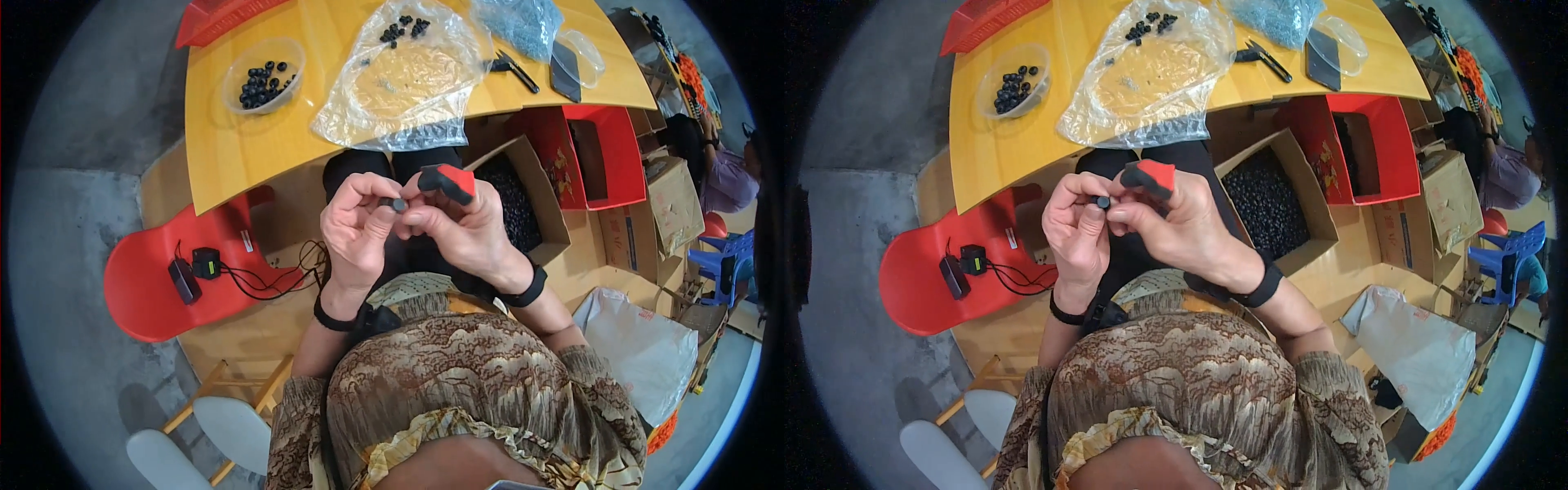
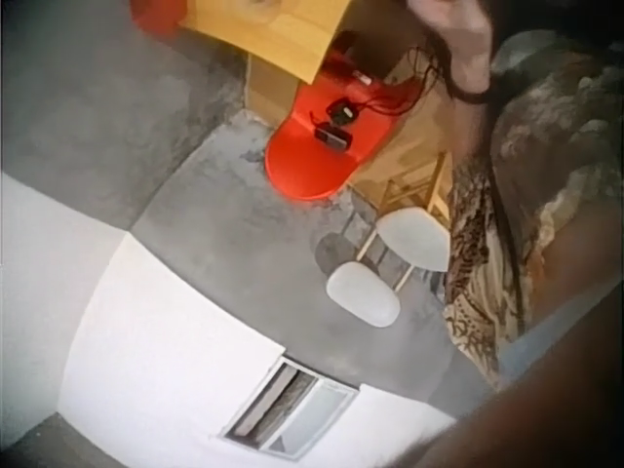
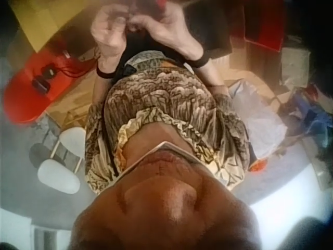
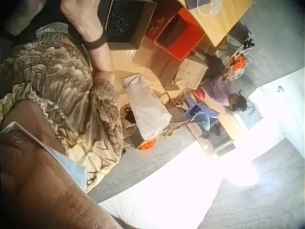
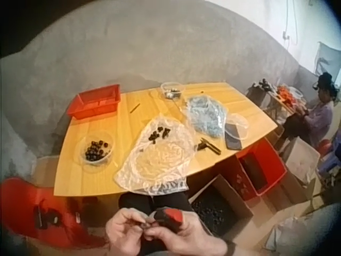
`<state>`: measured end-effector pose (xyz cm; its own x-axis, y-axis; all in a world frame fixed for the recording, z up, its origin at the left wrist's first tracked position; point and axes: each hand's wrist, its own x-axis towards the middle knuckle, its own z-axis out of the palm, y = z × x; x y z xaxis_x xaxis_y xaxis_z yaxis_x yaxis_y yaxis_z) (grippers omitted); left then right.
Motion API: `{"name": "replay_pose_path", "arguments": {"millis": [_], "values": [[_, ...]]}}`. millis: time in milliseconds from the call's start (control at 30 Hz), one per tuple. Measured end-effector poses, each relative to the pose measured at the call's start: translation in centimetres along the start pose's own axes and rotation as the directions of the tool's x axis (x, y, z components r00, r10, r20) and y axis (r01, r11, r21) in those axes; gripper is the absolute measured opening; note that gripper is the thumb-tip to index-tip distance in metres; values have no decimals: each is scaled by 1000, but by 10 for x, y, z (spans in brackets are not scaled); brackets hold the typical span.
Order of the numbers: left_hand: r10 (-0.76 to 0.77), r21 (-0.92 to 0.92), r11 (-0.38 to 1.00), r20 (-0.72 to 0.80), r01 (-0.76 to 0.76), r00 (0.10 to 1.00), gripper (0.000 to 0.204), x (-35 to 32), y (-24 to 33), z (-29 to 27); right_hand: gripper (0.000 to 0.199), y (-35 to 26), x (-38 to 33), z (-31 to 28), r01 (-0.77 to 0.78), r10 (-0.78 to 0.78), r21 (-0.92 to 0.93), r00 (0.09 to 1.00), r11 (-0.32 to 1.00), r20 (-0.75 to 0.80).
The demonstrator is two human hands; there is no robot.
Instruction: The person assembles small black rubber components by hand at a yellow table.
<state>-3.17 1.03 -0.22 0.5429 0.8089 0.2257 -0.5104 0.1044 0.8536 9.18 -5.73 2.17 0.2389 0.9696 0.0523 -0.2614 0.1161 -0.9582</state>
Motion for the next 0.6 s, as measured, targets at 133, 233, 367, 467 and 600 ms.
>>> {"name": "replay_pose_path", "arguments": {"millis": [133,233,367,467,600], "values": [[39,91,995,16,-40,999,16,-2,-1,7,24,1,-7,1,207,-248,-413,968,887,-46],[56,243,967,80,-74,995,14,0,3,10,25,-4,-6,0,362,-436,-556,900,748,0],[115,301,944,85,-135,990,12,1,3,4,24,-2,-6,-3,332,-392,-553,920,764,11],[87,179,979,52,-95,995,14,1,2,3,19,-7,-3,0,327,-363,-410,932,851,-10],[80,77,994,47,-84,996,18,0,3,3,14,-7,-1,0,275,-295,-247,954,929,-46]]}}
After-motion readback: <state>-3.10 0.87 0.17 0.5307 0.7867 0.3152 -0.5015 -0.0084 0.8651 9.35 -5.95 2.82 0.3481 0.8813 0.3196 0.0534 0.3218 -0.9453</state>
